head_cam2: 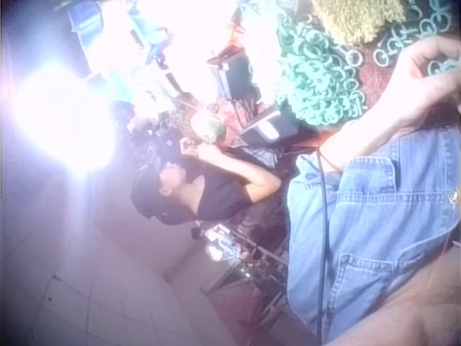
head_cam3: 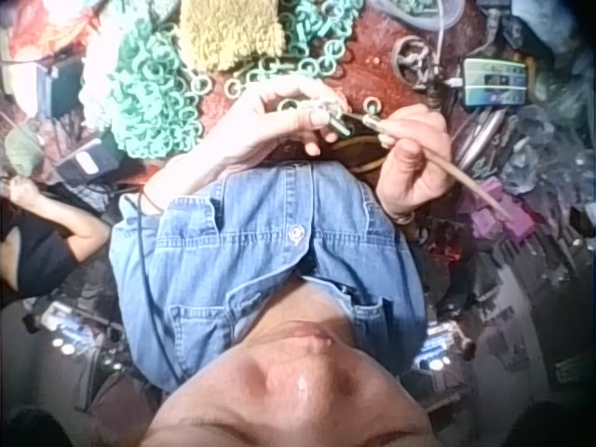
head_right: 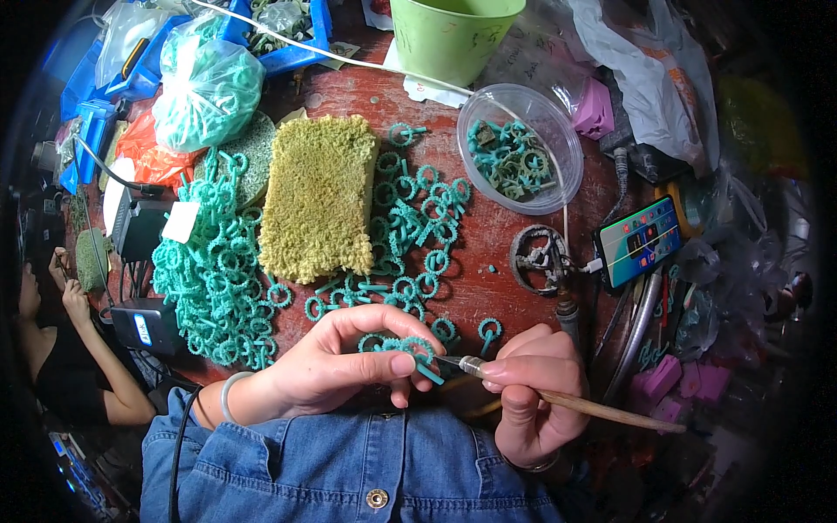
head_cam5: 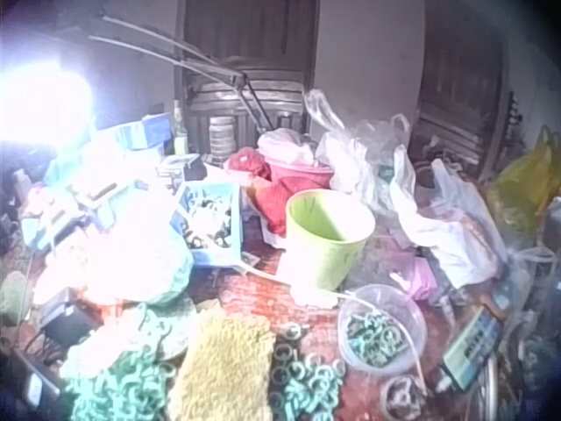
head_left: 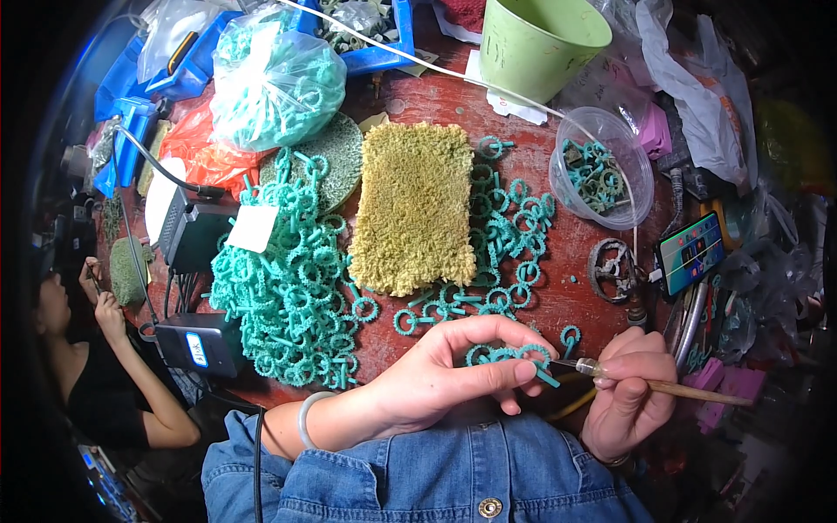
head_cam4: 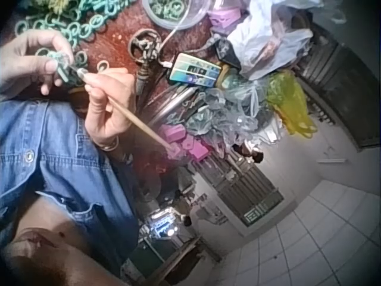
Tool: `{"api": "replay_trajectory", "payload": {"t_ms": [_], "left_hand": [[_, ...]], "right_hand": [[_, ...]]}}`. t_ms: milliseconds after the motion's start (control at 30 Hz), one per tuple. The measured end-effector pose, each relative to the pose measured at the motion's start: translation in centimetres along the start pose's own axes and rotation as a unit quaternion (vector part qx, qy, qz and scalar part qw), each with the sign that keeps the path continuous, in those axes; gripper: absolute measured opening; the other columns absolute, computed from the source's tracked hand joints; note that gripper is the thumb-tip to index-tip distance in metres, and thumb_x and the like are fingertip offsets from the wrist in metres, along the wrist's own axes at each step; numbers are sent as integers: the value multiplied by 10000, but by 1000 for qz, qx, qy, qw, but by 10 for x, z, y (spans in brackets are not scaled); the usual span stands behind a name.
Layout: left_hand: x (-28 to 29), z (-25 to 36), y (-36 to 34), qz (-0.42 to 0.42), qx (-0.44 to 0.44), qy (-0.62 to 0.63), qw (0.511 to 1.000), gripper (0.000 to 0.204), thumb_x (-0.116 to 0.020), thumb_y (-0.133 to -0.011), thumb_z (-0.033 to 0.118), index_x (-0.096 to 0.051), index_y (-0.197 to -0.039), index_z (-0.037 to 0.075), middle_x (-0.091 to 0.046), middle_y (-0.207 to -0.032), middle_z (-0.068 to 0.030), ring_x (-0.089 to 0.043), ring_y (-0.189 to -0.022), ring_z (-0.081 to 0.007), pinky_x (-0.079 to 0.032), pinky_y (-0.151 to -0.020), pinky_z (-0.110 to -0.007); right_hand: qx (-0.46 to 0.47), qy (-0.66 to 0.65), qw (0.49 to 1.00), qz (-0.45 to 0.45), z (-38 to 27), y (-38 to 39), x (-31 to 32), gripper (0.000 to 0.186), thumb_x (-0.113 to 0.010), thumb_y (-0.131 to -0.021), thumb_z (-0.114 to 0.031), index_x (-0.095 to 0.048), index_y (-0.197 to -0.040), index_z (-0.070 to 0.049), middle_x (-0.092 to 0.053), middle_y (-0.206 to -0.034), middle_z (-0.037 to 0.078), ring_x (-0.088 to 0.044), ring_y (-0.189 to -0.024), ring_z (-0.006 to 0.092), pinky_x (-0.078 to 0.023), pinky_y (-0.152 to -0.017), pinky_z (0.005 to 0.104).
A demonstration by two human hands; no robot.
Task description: Refining green wax jewelry molds using a carving tool.
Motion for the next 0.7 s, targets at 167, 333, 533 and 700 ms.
{"api": "replay_trajectory", "payload": {"t_ms": [167, 333, 533, 700], "left_hand": [[1, -1, 0, 0, -1, 1, 1000, 251, -579, -916, 53, -566, -1155, -24, -622, -1032, -106, -638, -903, -182, -535, -681, -268], [0, 0, -1, 3, -1, -10, 1000, 238, -585, -907, 27, -576, -1139, -24, -623, -1031, -109, -634, -912, -180, -535, -688, -269], [-2, 1, -1, -24, -26, -56, 998, 232, -583, -906, 16, -580, -1134, -27, -632, -1022, -121, -625, -920, -169, -533, -705, -263], [-2, 1, -1, -22, -25, -53, 998, 232, -583, -906, 16, -581, -1134, -27, -633, -1025, -124, -624, -918, -168, -532, -709, -263]], "right_hand": [[-1, -5, 1000, -7, 0, 0, -2, 245, -545, -950, -223, -568, -906, 16, -530, -719, 68, -486, -558, 128, -383, -512, 235], [-37, 4, 999, 1, -1, 1, 0, 242, -550, -949, -216, -564, -892, 18, -537, -692, 72, -494, -548, 123, -395, -516, 233], [-229, -71, 970, 42, 4, 8, 4, 316, -561, -947, -271, -537, -835, 23, -510, -621, 44, -471, -466, 88, -387, -473, 214], [-201, -96, 974, 43, 7, 7, 3, 291, -546, -955, -248, -537, -842, 20, -507, -624, 49, -461, -479, 88, -377, -482, 209]]}}
Point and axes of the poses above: each hand's wrist, its own y-axis away from the middle knuckle, its own x-axis out of the back of the hand, z = x × y, the point moved 4 cm from there along -y, towards the middle knuckle
